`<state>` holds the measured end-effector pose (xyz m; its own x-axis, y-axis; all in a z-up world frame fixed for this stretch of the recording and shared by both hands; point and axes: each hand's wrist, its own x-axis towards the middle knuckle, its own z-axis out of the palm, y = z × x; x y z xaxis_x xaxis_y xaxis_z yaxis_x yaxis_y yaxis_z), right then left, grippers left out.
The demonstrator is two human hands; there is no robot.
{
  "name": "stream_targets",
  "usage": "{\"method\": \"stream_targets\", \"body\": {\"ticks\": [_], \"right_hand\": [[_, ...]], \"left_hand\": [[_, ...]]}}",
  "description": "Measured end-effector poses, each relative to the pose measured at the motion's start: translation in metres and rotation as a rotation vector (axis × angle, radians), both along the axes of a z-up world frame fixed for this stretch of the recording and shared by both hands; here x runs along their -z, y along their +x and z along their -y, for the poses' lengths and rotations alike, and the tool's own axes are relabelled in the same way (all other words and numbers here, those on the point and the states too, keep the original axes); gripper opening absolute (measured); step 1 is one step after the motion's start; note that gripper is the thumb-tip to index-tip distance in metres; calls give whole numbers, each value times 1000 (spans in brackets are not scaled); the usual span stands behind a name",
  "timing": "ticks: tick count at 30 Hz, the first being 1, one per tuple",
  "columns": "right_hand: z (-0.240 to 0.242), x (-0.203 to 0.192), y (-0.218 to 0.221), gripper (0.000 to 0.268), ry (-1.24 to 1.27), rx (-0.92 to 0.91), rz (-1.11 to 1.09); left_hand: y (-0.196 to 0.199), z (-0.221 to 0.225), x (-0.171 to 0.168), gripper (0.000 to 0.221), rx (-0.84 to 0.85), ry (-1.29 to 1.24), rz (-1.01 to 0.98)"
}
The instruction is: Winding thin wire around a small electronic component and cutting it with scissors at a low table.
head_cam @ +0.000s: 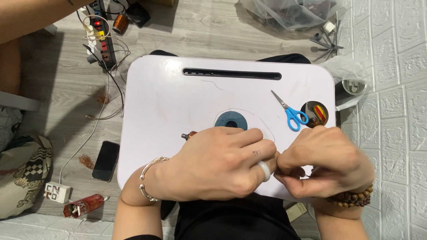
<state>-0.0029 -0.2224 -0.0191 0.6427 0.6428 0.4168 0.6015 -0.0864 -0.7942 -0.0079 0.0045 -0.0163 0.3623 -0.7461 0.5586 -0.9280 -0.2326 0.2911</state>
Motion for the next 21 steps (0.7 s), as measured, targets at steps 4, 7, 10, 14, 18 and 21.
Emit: {"method": "stream_targets", "body": {"ticks": [4, 7, 10, 14, 18, 21], "right_hand": [[-3, -1, 3, 17, -17, -66, -12], [-7, -1, 1, 16, -1, -59, -16], [-9, -1, 0, 15, 29, -78, -48], [-12, 3, -2, 12, 80, -85, -81], [-16, 6, -6, 10, 90, -61, -100], [-16, 9, -1, 13, 105, -138, -90]], "left_hand": [[3, -2, -1, 14, 22, 35, -62], [4, -4, -2, 15, 67, 86, -96], [5, -7, -6, 17, 87, 76, -156], [5, -12, -9, 14, 94, 99, -289], [4, -15, -12, 16, 86, 127, -365], [6, -17, -11, 16, 92, 133, -392]]}}
